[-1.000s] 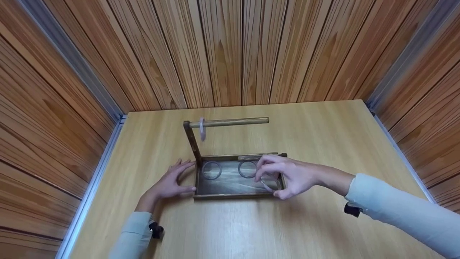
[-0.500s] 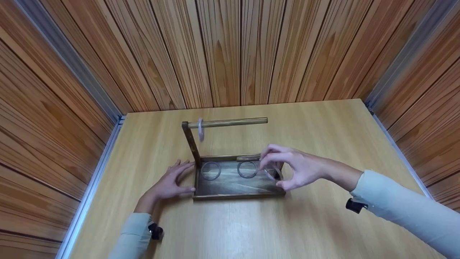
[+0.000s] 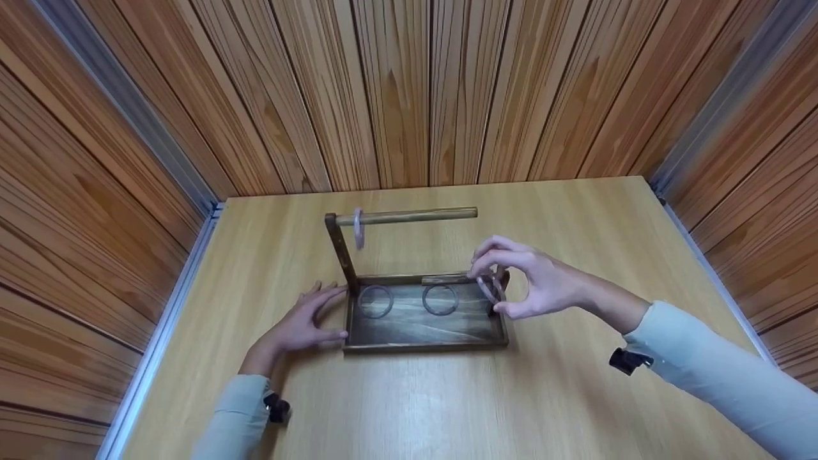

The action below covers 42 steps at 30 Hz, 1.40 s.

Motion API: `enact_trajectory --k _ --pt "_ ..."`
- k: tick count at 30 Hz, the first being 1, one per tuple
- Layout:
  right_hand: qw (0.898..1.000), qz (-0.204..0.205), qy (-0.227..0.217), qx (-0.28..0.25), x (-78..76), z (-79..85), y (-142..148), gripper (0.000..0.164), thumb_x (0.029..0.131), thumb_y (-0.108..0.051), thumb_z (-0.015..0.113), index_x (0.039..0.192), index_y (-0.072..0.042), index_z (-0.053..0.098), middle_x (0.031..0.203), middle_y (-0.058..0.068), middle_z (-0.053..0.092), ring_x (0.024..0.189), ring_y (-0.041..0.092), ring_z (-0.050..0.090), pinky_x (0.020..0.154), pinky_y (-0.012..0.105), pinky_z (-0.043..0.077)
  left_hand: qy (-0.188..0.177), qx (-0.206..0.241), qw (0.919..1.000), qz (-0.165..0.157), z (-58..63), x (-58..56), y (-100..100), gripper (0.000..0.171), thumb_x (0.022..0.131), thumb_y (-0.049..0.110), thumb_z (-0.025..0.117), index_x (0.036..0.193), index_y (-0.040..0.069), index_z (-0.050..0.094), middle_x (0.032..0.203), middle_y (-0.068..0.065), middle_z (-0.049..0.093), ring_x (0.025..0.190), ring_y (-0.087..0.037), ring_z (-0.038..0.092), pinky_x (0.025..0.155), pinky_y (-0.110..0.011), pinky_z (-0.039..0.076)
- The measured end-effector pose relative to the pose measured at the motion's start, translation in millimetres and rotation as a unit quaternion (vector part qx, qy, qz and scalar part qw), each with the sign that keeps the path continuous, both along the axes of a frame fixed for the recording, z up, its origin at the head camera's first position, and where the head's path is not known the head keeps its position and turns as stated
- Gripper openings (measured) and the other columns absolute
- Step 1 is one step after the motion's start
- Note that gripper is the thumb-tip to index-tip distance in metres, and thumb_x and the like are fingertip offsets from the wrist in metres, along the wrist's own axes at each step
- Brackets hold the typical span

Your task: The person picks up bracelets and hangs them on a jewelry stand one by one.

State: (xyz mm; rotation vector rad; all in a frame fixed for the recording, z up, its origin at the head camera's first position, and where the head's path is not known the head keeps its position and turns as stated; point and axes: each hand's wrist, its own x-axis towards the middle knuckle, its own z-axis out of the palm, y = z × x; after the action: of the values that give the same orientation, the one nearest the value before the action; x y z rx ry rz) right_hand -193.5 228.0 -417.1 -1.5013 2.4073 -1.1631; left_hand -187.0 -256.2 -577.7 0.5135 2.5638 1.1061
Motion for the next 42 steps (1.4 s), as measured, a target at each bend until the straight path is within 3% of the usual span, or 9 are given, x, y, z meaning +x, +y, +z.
enact_trajectory --k 5,13,20,35,42 --pt "1.0 -0.012 0.003 -0.02 -7.3 -1.3 3.1 0.058 0.08 -0.004 0.086 0.135 -0.013 0.073 0.135 0.011 0.064 0.099 0.025 0.07 0.089 0.031 0.065 0.002 0.005 1.0 0.001 1.3 -0.6 -0.3 0.094 0.095 0.045 0.091 0.174 0.024 0.045 0.187 -0.024 0.027 0.177 -0.054 0.003 0.138 -0.081 -0.003" --pt "0.998 -0.022 0.009 -0.064 -17.5 -6.4 4.4 0.056 0.079 -0.002 0.086 0.133 -0.008 0.074 0.131 0.015 0.065 0.107 0.009 0.067 0.092 0.026 0.066 0.005 0.004 1.0 -0.002 -0.9 -0.7 -2.0 0.095 0.095 0.044 0.091 0.174 0.022 0.045 0.186 -0.026 0.028 0.176 -0.055 0.003 0.137 -0.083 -0.003" --pt "0.992 -0.038 0.014 -0.117 -23.0 -10.5 5.4 0.056 0.078 0.003 0.089 0.132 -0.002 0.074 0.13 0.015 0.064 0.11 0.011 0.067 0.094 0.022 0.065 0.009 0.001 1.0 0.0 -2.7 -2.1 -1.3 0.095 0.094 0.045 0.091 0.174 0.023 0.045 0.186 -0.027 0.029 0.177 -0.055 0.004 0.137 -0.084 -0.002" --pt "0.982 -0.078 -0.013 -0.17 -36.7 -16.7 10.3 0.057 0.078 0.015 0.087 0.131 0.011 0.069 0.139 -0.001 0.061 0.122 0.012 0.067 0.102 0.019 0.064 -0.007 0.005 1.0 0.002 -2.5 -0.1 -1.3 0.094 0.095 0.047 0.089 0.174 0.025 0.044 0.187 -0.023 0.026 0.178 -0.052 0.002 0.139 -0.081 -0.005" --pt "0.977 -0.091 -0.017 -0.191 -44.4 -11.9 8.7 0.058 0.077 0.021 0.085 0.132 0.013 0.068 0.14 -0.004 0.061 0.129 0.012 0.066 0.103 0.02 0.064 0.01 0.005 0.9999 -0.002 -2.8 0.0 -2.0 0.094 0.095 0.045 0.09 0.174 0.022 0.045 0.186 -0.027 0.027 0.176 -0.058 0.004 0.136 -0.084 -0.003"
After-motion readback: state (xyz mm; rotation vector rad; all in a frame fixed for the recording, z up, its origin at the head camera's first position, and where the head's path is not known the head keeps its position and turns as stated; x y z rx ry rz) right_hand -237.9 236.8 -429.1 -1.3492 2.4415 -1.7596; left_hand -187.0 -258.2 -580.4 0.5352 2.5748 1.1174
